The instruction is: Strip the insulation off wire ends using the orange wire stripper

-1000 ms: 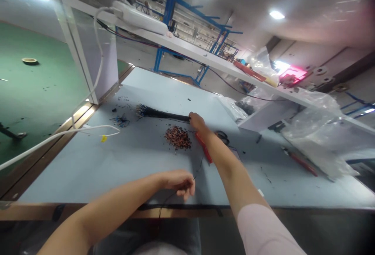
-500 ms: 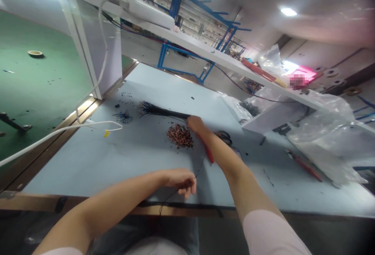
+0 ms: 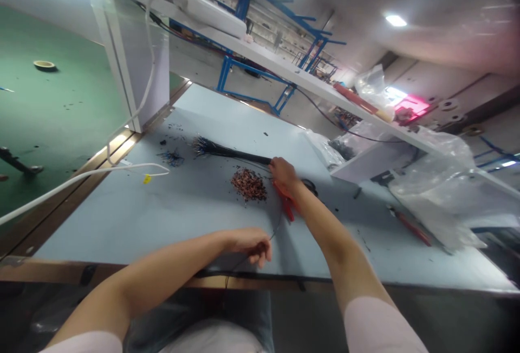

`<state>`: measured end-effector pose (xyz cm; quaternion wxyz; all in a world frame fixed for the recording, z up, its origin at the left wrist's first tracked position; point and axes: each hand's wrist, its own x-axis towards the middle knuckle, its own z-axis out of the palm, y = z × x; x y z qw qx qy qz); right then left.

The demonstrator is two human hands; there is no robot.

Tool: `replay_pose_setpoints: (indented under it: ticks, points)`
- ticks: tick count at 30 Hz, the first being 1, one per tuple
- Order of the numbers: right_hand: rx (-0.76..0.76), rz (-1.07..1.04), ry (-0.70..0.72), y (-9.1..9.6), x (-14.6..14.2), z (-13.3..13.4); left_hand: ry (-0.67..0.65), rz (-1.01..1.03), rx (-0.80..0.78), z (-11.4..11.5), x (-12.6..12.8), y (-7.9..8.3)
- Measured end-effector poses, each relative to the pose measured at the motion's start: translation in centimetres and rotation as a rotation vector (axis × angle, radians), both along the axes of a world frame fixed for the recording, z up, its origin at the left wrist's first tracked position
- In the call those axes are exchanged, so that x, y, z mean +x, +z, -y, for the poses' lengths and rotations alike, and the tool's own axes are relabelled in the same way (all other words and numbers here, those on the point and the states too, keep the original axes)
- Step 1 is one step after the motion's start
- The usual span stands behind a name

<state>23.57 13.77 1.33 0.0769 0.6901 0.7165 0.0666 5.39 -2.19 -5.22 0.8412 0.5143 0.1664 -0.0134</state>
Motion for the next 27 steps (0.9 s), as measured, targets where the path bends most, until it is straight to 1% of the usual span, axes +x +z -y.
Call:
replay_pose_setpoints:
  ticks: [2, 3, 5, 8, 11, 13, 15, 16, 18, 21, 23, 27]
  points:
    - [0.041, -0.035, -0.044, 0.0, 1.2, 1.8, 0.025, 0.019, 0.0, 0.2, 0.1, 0.4]
    - [0.055, -0.05, -0.071, -0.2, 1.9, 2.9, 0.057, 0.033, 0.003, 0.3, 0.2, 0.7]
    - [0.069, -0.077, -0.131, -0.9, 3.2, 5.2, 0.176, 0.065, 0.016, 0.2, 0.3, 1.4]
    - [0.07, -0.116, -0.211, -2.8, 4.2, 8.8, 0.454, 0.117, 0.066, -0.7, -0.2, 2.6]
    - [0.07, -0.16, -0.263, -4.6, 4.1, 11.4, 0.784, 0.165, 0.159, -2.2, -1.5, 3.7]
    - [0.089, -0.188, -0.281, -5.4, 3.5, 12.3, 0.966, 0.193, 0.232, -3.1, -2.4, 4.3]
    - [0.115, -0.212, -0.287, -5.7, 2.8, 12.6, 1.124, 0.224, 0.367, -3.6, -3.1, 4.7]
    - [0.126, -0.225, -0.283, -5.7, 2.5, 12.5, 1.182, 0.234, 0.438, -3.8, -3.3, 4.8]
    - [0.143, -0.254, -0.269, -5.7, 2.0, 12.3, 1.263, 0.241, 0.562, -4.0, -3.6, 4.7]
    - [0.18, -0.298, -0.287, -5.2, 2.1, 12.0, 1.294, 0.221, 0.646, -4.2, -3.8, 4.3]
    - [0.228, -0.315, -0.341, -4.8, 2.8, 12.0, 1.299, 0.211, 0.659, -4.4, -4.0, 4.1]
    - [0.323, -0.301, -0.464, -4.2, 5.0, 12.8, 1.331, 0.173, 0.636, -4.8, -4.3, 4.0]
